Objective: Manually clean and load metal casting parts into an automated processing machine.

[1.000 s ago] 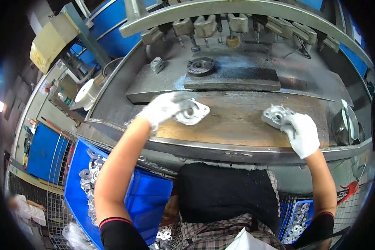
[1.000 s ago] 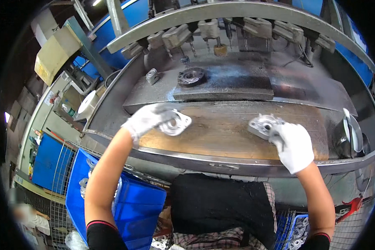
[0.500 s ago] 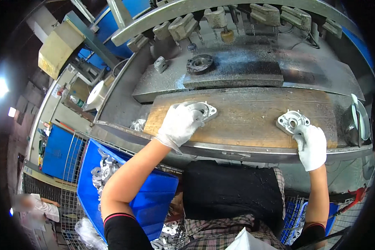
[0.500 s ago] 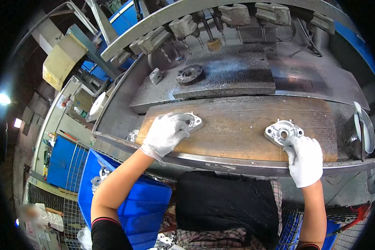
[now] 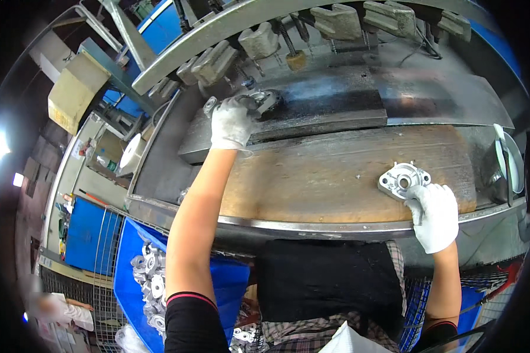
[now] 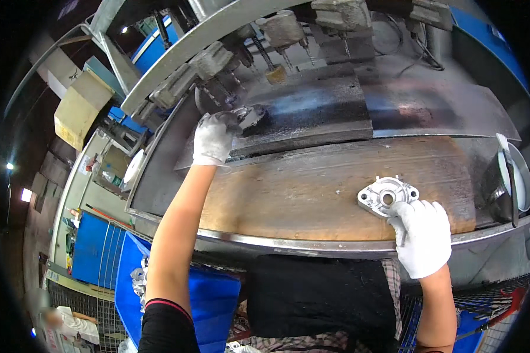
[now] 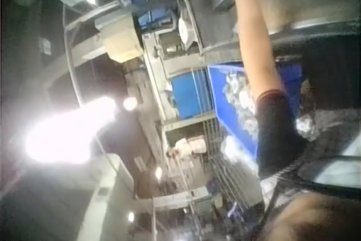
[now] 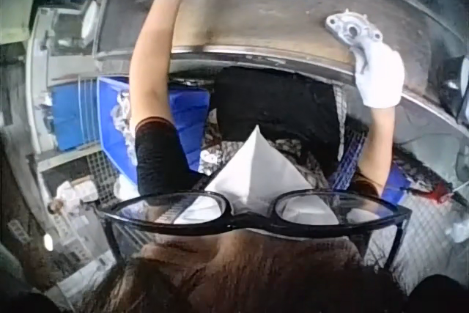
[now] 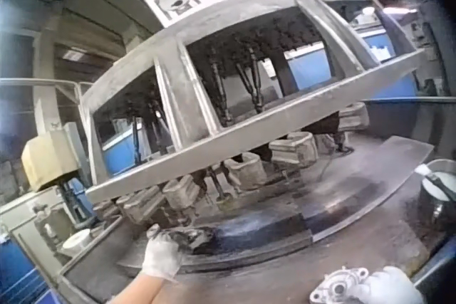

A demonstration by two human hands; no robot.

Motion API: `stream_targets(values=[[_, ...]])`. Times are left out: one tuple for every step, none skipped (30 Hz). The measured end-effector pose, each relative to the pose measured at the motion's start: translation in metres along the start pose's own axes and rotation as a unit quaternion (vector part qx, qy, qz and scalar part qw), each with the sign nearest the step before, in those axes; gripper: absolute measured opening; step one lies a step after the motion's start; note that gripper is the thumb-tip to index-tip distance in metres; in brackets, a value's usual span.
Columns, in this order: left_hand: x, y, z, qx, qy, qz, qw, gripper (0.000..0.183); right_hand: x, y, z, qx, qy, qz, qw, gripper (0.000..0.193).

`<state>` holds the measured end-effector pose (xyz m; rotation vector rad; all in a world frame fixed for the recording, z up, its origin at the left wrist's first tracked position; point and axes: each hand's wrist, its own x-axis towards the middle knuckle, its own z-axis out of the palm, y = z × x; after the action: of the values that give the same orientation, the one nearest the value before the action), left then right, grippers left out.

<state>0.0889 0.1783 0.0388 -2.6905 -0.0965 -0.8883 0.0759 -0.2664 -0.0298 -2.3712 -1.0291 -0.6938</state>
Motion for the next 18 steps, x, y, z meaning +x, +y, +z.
stream_targets(values=[[0.0, -0.01, 0.017, 0.0, -0.001, -0.001, 1.0, 0.013, 0.001, -0.002, 0.0, 0.001, -0.001, 0.0, 1.0, 0.021], [-0.002, -0.027, 0.033, 0.027, -0.023, -0.015, 0.999, 0.016, 0.004, -0.005, -0.001, 0.005, -0.005, -0.004, 1.0, 0.022], [-0.004, -0.036, 0.043, 0.052, -0.047, -0.027, 0.997, 0.02, 0.006, -0.007, -0.002, 0.008, -0.011, -0.005, 1.0, 0.022], [0.003, -0.006, 0.044, 0.147, -0.075, -0.066, 0.984, 0.019, 0.003, -0.002, 0.001, -0.001, -0.02, 0.009, 1.0, 0.022], [0.008, -0.003, 0.042, 0.144, -0.077, -0.064, 0.984, 0.019, 0.002, -0.001, 0.001, -0.004, -0.018, 0.011, 1.0, 0.022], [0.012, -0.001, 0.04, 0.061, -0.057, -0.066, 0.994, 0.019, 0.001, -0.001, 0.0, -0.005, -0.017, 0.013, 1.0, 0.022], [0.013, -0.003, 0.04, -0.021, -0.037, -0.07, 0.997, 0.02, 0.002, -0.001, 0.0, -0.005, -0.019, 0.014, 1.0, 0.022], [0.011, -0.003, 0.041, -0.013, -0.023, -0.064, 0.998, 0.021, 0.003, -0.002, 0.0, -0.004, -0.017, 0.017, 1.0, 0.022], [0.01, -0.003, 0.042, -0.014, -0.025, -0.063, 0.998, 0.021, 0.003, -0.002, -0.001, -0.003, -0.016, 0.02, 1.0, 0.022], [0.01, -0.004, 0.042, -0.035, -0.013, -0.065, 0.997, 0.021, 0.002, -0.001, 0.0, -0.003, -0.017, 0.022, 1.0, 0.022], [0.009, -0.004, 0.043, -0.055, 0.0, -0.067, 0.996, 0.021, 0.002, -0.001, 0.001, -0.008, -0.01, 0.018, 1.0, 0.022], [0.011, -0.003, 0.043, -0.056, -0.001, -0.067, 0.996, 0.021, 0.001, 0.0, 0.001, -0.014, -0.003, 0.013, 1.0, 0.022], [0.01, -0.004, 0.043, -0.051, -0.008, -0.071, 0.996, 0.02, 0.001, 0.0, 0.001, -0.013, -0.003, 0.011, 1.0, 0.022], [0.01, -0.005, 0.042, -0.046, -0.014, -0.076, 0.996, 0.019, 0.002, -0.001, 0.0, -0.01, 0.0, 0.007, 1.0, 0.022], [0.008, -0.006, 0.04, -0.043, -0.012, -0.079, 0.996, 0.019, 0.001, -0.001, -0.001, -0.007, 0.003, 0.001, 1.0, 0.023], [0.005, -0.009, 0.039, -0.054, 0.015, -0.084, 0.995, 0.019, 0.001, -0.003, -0.001, -0.005, 0.006, -0.005, 1.0, 0.023], [0.002, -0.011, 0.037, -0.064, 0.045, -0.089, 0.993, 0.019, 0.002, -0.004, 0.0, 0.006, 0.012, -0.006, 1.0, 0.022], [-0.003, -0.011, 0.034, -0.085, 0.049, -0.146, 0.984, 0.018, 0.003, -0.006, 0.0, 0.019, 0.019, -0.01, 1.0, 0.022]])
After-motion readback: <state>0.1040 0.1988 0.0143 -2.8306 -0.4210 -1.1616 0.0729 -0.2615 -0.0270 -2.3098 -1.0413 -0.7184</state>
